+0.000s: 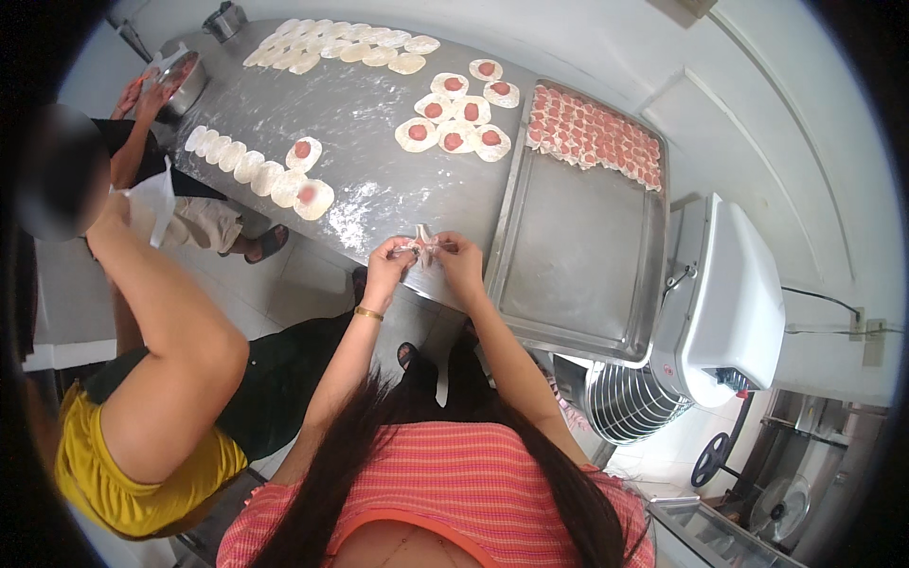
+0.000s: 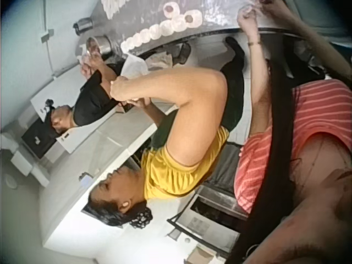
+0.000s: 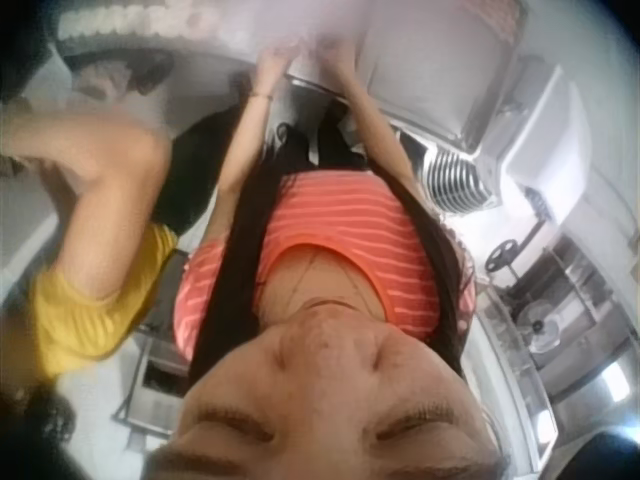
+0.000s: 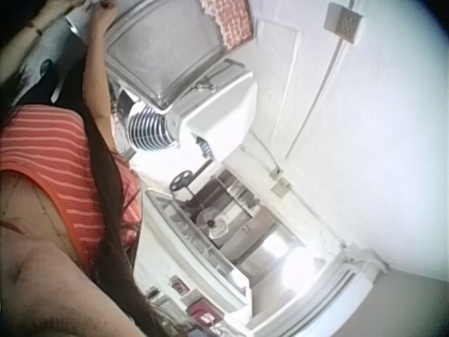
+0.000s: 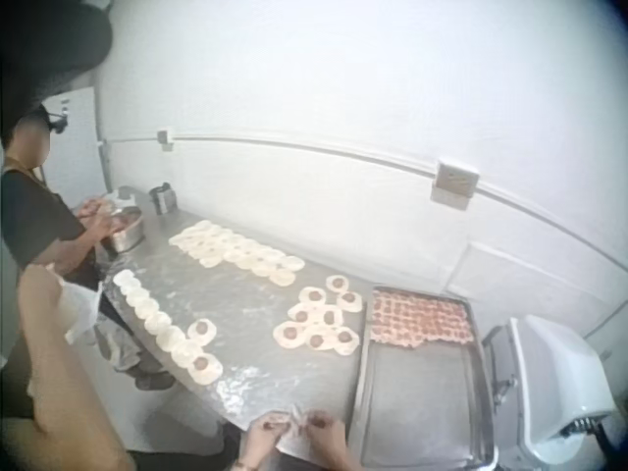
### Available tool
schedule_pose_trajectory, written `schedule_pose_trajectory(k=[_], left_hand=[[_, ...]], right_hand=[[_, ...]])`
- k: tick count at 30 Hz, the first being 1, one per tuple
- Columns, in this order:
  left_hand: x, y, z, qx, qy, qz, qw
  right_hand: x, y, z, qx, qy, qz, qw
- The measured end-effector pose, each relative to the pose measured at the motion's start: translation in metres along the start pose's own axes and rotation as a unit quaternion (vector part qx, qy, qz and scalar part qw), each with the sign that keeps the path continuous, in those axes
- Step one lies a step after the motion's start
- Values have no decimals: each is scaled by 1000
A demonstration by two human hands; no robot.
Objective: The person places small red filling portions onto round dough wrappers on a stainless steel table and folds them into dumplings. Completed dumplings are arranged on a metal tray. Another person works nearby on similar tasks.
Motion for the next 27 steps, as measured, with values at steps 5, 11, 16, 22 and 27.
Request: schedule_pose_trajectory(k=[5,11,16,22,27], left_hand=[[-9,0,1,62,175,17,982],[-20,18,21,35,233,-24,972],[-18,23,29,47,187,-46,980],[-9,5,6,-242,-105,21,964],[-16,10,5,-230,-154,21,961]], right_hand=[[2,8,-24,-42,-187,-46,980],[13,3,-30,-1,-48,3,999],[22,-16,-22,44,33,-24,998],[18,-13,-24,109,76,-69,989],[9,-11,-32,212,188,-65,957]])
Point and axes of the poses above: each hand's wrist, its own y-axis away from the middle knuckle, its own x-axis out of the back of the hand, z = x × y, the point moved 4 cm from there along -y, towards the middle knuckle, and after that the axes turned 14 degrees about z, right-handed, at the moved point
